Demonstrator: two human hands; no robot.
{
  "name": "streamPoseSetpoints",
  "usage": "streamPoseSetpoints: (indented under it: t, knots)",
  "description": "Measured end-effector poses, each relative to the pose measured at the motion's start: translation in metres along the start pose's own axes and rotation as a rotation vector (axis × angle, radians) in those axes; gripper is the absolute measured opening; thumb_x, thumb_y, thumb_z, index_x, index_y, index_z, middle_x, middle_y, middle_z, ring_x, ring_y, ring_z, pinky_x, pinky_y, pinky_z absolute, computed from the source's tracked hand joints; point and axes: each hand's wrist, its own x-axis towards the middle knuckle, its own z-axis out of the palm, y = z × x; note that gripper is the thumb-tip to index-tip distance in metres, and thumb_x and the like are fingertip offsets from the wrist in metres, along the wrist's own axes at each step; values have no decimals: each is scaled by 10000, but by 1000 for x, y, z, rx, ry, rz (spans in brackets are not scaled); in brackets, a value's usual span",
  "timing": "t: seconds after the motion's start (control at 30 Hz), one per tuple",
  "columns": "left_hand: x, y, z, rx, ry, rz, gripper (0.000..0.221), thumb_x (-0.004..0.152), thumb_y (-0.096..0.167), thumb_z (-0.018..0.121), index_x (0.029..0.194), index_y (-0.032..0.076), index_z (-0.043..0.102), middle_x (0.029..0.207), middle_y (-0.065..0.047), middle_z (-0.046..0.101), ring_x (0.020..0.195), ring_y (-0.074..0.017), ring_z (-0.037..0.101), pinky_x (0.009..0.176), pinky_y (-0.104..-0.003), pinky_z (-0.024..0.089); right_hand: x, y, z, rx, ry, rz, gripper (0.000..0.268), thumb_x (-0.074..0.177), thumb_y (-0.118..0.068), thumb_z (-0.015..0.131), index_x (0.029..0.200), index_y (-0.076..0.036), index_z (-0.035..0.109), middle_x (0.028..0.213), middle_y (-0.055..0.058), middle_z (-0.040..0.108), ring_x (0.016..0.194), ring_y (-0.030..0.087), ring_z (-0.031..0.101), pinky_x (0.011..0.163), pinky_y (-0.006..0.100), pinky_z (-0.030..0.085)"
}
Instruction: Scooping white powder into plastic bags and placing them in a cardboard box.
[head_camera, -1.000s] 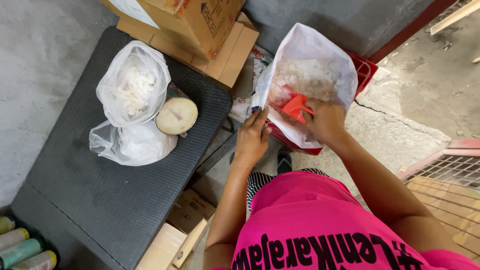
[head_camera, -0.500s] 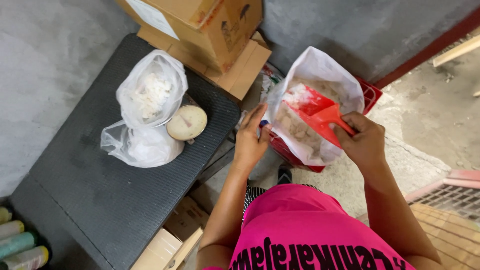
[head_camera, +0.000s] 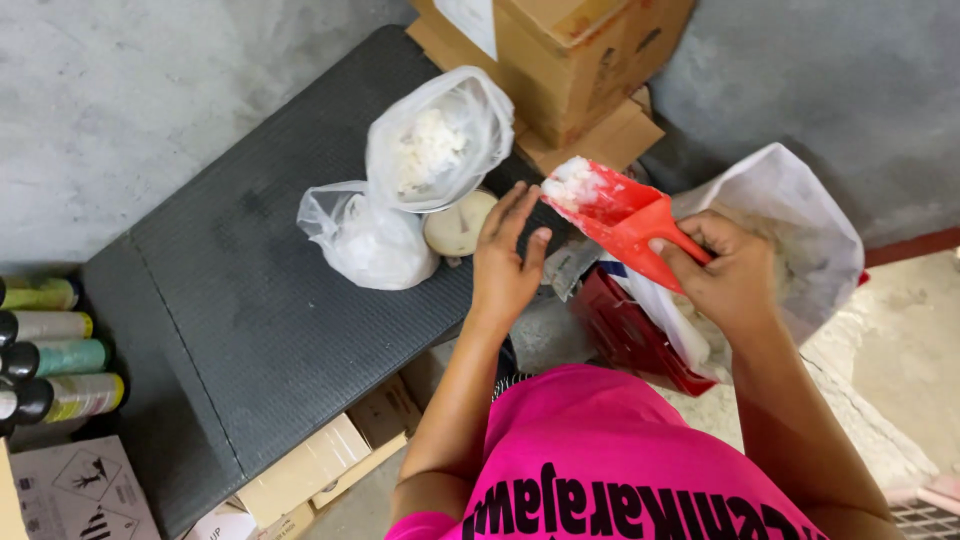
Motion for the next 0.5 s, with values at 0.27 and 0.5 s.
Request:
streamPoseSetpoints:
  t: [0.27,0.5]
  knots:
    - [23,-67,-66,332,209,2,494,885,109,742,1372,143,665,1528,-280,459,1412,-463,432,1156,-553,369,66,-40,69,-51,-89,-227,190,911,-157,826,981,-31,703,746,50,662,652,68,546,609,256,467]
    - [65,-136,-101,749,15,-178,279,814,209,788,1089,166,771,1534,-266,417,1444,-457,319,1066,-647,327,123,-109,129,-527,-308,-331,337,837,-390,822,1017,-112,761,757,141,719,659,307,692,659,437,543]
